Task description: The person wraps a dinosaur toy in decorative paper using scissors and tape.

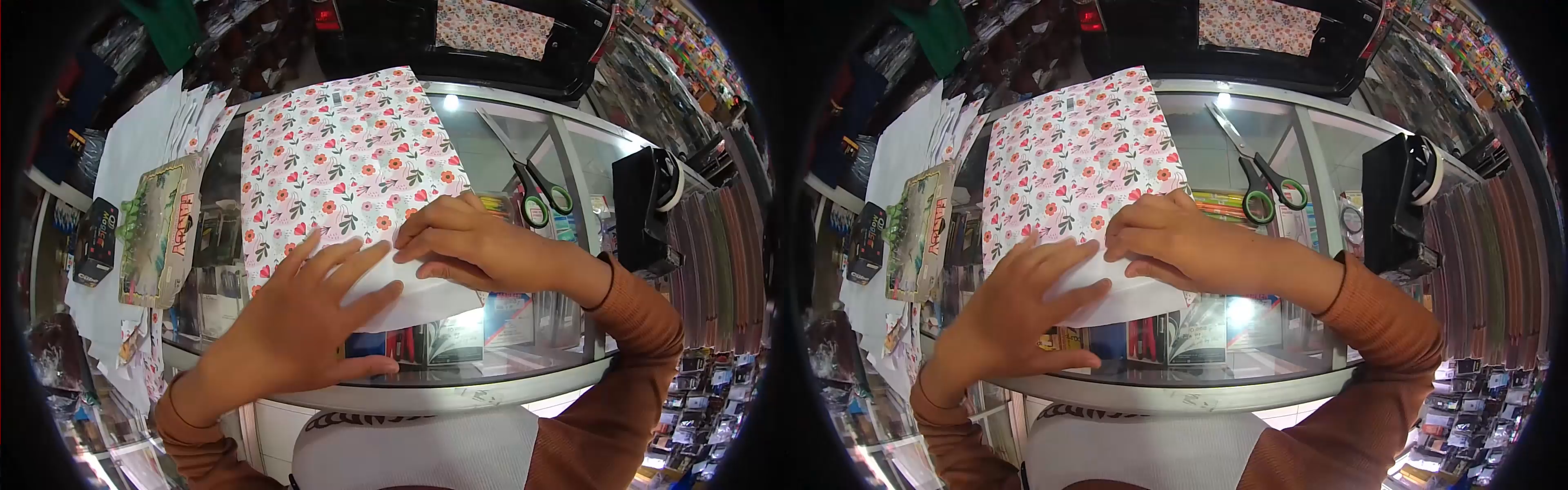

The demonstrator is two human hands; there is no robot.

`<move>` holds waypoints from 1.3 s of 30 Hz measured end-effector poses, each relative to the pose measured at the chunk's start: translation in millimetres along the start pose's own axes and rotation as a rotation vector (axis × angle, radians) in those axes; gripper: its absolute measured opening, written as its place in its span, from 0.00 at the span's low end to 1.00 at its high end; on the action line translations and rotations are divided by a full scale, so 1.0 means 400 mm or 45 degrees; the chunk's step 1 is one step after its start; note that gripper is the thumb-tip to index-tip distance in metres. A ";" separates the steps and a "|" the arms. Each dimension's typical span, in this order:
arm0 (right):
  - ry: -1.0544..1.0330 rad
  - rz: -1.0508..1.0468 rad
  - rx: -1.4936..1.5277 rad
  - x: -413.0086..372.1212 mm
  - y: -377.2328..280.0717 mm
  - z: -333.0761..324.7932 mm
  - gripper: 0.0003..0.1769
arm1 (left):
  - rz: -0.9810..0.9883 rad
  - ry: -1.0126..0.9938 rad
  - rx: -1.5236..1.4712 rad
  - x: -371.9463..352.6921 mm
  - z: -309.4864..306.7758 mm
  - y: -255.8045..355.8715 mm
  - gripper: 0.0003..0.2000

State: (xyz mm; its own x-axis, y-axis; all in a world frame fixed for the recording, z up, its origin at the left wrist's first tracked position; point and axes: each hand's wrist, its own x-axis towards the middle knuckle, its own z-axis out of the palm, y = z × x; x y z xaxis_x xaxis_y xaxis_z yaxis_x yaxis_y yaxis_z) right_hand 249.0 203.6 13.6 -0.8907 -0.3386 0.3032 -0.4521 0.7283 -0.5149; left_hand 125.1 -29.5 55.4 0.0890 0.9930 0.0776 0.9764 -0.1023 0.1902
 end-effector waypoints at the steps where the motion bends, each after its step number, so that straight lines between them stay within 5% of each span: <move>1: 0.003 0.001 0.025 0.000 0.001 0.001 0.11 | -0.030 -0.041 -0.143 -0.001 -0.005 -0.020 0.31; 7: 0.094 -0.055 0.103 0.000 0.010 0.009 0.10 | -0.248 -0.203 -0.710 0.065 -0.047 -0.109 0.17; 15: 0.156 -0.010 0.004 -0.011 -0.012 0.009 0.07 | 0.201 -0.167 -0.655 0.124 0.001 -0.165 0.14; 18: 0.172 0.043 -0.023 -0.016 -0.018 0.018 0.10 | 0.135 -0.190 -0.783 0.116 0.008 -0.170 0.14; 21: 0.113 0.047 -0.063 -0.017 -0.026 0.006 0.13 | 0.335 -0.118 -0.586 0.114 0.016 -0.173 0.09; 30: -0.007 0.010 -0.213 -0.058 -0.074 0.000 0.22 | 0.293 0.001 -0.415 0.092 0.011 -0.142 0.17; 39: -0.058 0.146 -0.438 -0.066 -0.101 -0.018 0.18 | 0.278 0.071 -0.103 0.082 0.018 -0.129 0.10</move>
State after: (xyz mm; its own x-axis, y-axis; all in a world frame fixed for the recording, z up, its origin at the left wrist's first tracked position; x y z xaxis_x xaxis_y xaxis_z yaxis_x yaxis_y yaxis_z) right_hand 291.2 187.6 32.2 -0.9394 -0.2635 0.2193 -0.3139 0.9183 -0.2413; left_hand 79.0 8.8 40.9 0.2832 0.9422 0.1792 0.9160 -0.3211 0.2406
